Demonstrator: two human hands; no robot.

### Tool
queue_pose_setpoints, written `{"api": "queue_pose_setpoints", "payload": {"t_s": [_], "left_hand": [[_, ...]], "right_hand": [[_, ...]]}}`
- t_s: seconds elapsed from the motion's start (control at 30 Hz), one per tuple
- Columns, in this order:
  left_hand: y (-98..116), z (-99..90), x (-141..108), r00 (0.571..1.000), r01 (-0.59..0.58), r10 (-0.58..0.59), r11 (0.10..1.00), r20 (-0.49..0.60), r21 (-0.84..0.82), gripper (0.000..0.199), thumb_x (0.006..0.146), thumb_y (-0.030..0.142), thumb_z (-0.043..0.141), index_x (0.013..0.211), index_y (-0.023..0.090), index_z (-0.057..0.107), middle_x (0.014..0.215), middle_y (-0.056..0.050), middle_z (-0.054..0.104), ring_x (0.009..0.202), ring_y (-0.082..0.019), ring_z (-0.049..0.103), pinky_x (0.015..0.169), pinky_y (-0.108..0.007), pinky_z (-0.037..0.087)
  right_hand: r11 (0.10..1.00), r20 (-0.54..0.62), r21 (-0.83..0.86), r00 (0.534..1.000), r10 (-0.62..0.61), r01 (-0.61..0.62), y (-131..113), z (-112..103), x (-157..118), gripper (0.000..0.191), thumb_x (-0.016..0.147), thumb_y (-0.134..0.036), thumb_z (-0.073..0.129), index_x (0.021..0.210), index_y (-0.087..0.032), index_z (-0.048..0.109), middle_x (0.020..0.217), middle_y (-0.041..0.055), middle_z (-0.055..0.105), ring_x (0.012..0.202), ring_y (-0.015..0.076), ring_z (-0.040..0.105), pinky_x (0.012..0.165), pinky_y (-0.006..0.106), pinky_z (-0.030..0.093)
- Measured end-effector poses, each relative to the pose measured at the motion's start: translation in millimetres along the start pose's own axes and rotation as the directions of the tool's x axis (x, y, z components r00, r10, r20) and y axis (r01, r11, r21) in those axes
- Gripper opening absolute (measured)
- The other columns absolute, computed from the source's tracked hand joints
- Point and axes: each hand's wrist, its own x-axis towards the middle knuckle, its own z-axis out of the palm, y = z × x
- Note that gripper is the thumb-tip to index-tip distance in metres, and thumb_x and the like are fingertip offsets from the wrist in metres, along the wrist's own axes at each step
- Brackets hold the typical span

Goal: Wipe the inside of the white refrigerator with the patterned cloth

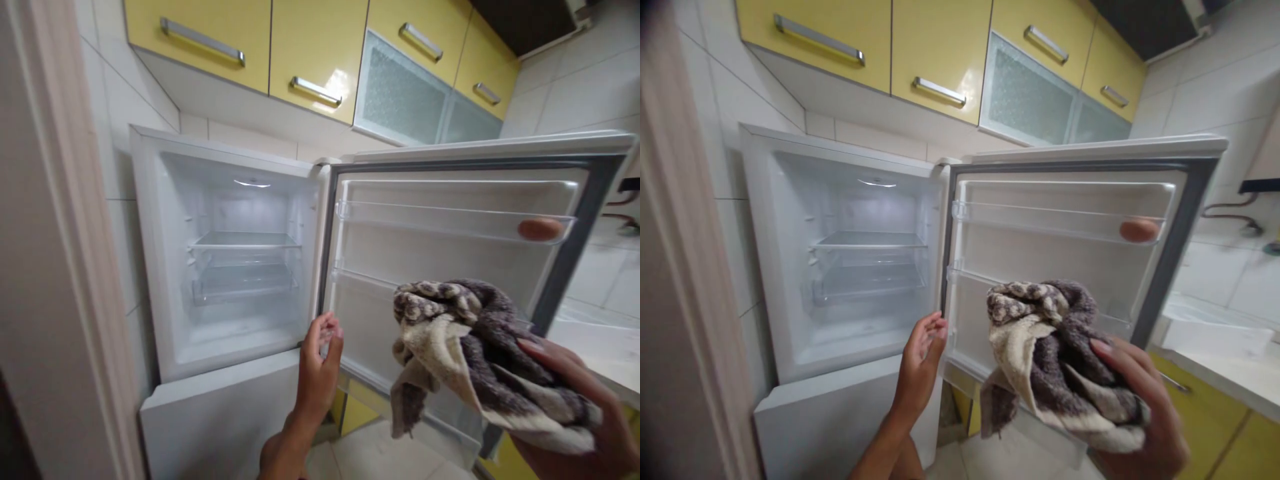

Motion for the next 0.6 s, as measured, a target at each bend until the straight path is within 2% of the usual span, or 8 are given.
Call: {"api": "queue_pose_setpoints", "payload": {"t_s": [0.03, 0.1, 0.2, 0.23, 0.3, 0.37, 0.5, 0.6], "left_hand": [[-6, -8.4, -14, 0.986, 0.155, -0.162, 0.979, -0.045, -0.136, 0.057, 0.084, 0.062, 0.065, 0.120, 0.018, 0.065, 0.117, -0.016, 0.073, 0.109, -0.028, 0.070, 0.096, -0.044, 0.055], [-17, -23.6, -39, 0.906, 0.380, -0.421, 0.851, -0.039, -0.362, 0.064, 0.071, 0.069, 0.075, 0.110, 0.019, 0.068, 0.105, -0.013, 0.074, 0.096, -0.028, 0.072, 0.078, -0.039, 0.058], [-28, -41.3, -68, 0.811, 0.513, -0.577, 0.620, 0.099, -0.594, 0.065, 0.060, 0.067, 0.085, 0.104, 0.020, 0.072, 0.104, -0.012, 0.075, 0.094, -0.030, 0.071, 0.070, -0.039, 0.058], [-30, -45.7, -75, 0.799, 0.523, -0.583, 0.548, 0.150, -0.653, 0.063, 0.062, 0.065, 0.085, 0.105, 0.021, 0.073, 0.111, -0.013, 0.074, 0.100, -0.032, 0.071, 0.074, -0.042, 0.059], [-29, -52.3, -82, 0.807, 0.494, -0.553, 0.441, 0.207, -0.749, 0.058, 0.070, 0.062, 0.082, 0.112, 0.022, 0.074, 0.126, -0.015, 0.071, 0.114, -0.035, 0.066, 0.084, -0.050, 0.059], [-25, -57.2, -81, 0.835, 0.415, -0.521, 0.390, 0.175, -0.822, 0.053, 0.073, 0.059, 0.081, 0.112, 0.024, 0.074, 0.130, -0.013, 0.070, 0.118, -0.034, 0.064, 0.091, -0.056, 0.057], [-22, -70.0, -66, 0.896, 0.235, -0.442, 0.413, 0.032, -0.880, 0.042, 0.075, 0.055, 0.080, 0.107, 0.028, 0.076, 0.124, -0.007, 0.073, 0.115, -0.030, 0.066, 0.099, -0.056, 0.054], [-35, -87.2, -57, 0.891, 0.202, -0.452, 0.487, -0.047, -0.850, 0.046, 0.076, 0.059, 0.075, 0.108, 0.025, 0.076, 0.122, -0.010, 0.075, 0.117, -0.032, 0.066, 0.100, -0.053, 0.054]], "right_hand": [[0.998, 0.028, 0.070, 1.000, -0.009, 0.007, -3, 15, -4, 0.064, 0.078, -0.044, 0.080, 0.139, -0.045, 0.061, 0.104, 0.0153, 0.071, 0.090, 0.0376, 0.071, 0.062, 0.054, 0.060], [0.986, 0.083, 0.167, 0.996, -0.018, 0.004, -10, 45, -11, 0.066, 0.082, -0.035, 0.077, 0.145, -0.040, 0.056, 0.109, 0.0147, 0.069, 0.095, 0.0363, 0.069, 0.067, 0.053, 0.060], [0.964, 0.166, 0.264, 0.986, -0.013, -0.032, -25, 89, -23, 0.063, 0.087, -0.024, 0.071, 0.147, -0.034, 0.053, 0.112, 0.0139, 0.066, 0.100, 0.0325, 0.067, 0.073, 0.048, 0.061], [0.956, 0.190, 0.288, 0.982, -0.006, -0.049, -31, 102, -28, 0.062, 0.087, -0.021, 0.069, 0.146, -0.034, 0.053, 0.112, 0.0135, 0.066, 0.102, 0.0314, 0.067, 0.075, 0.046, 0.061], [0.938, 0.237, 0.337, 0.971, 0.004, -0.086, -44, 128, -38, 0.060, 0.088, -0.018, 0.066, 0.144, -0.034, 0.052, 0.113, 0.0127, 0.065, 0.104, 0.0300, 0.067, 0.077, 0.044, 0.061], [0.908, 0.296, 0.397, 0.955, 0.014, -0.136, -57, 151, -49, 0.060, 0.088, -0.016, 0.063, 0.144, -0.034, 0.051, 0.115, 0.0124, 0.065, 0.107, 0.0299, 0.066, 0.080, 0.044, 0.062], [0.815, 0.451, 0.535, 0.891, -0.050, -0.224, -81, 185, -71, 0.063, 0.088, -0.015, 0.059, 0.146, -0.034, 0.047, 0.124, 0.0118, 0.064, 0.114, 0.0283, 0.066, 0.089, 0.044, 0.061], [0.727, 0.590, 0.622, 0.784, -0.194, -0.289, -91, 198, -81, 0.067, 0.088, -0.016, 0.063, 0.149, -0.034, 0.044, 0.132, 0.0115, 0.061, 0.123, 0.0255, 0.062, 0.100, 0.042, 0.058]]}}
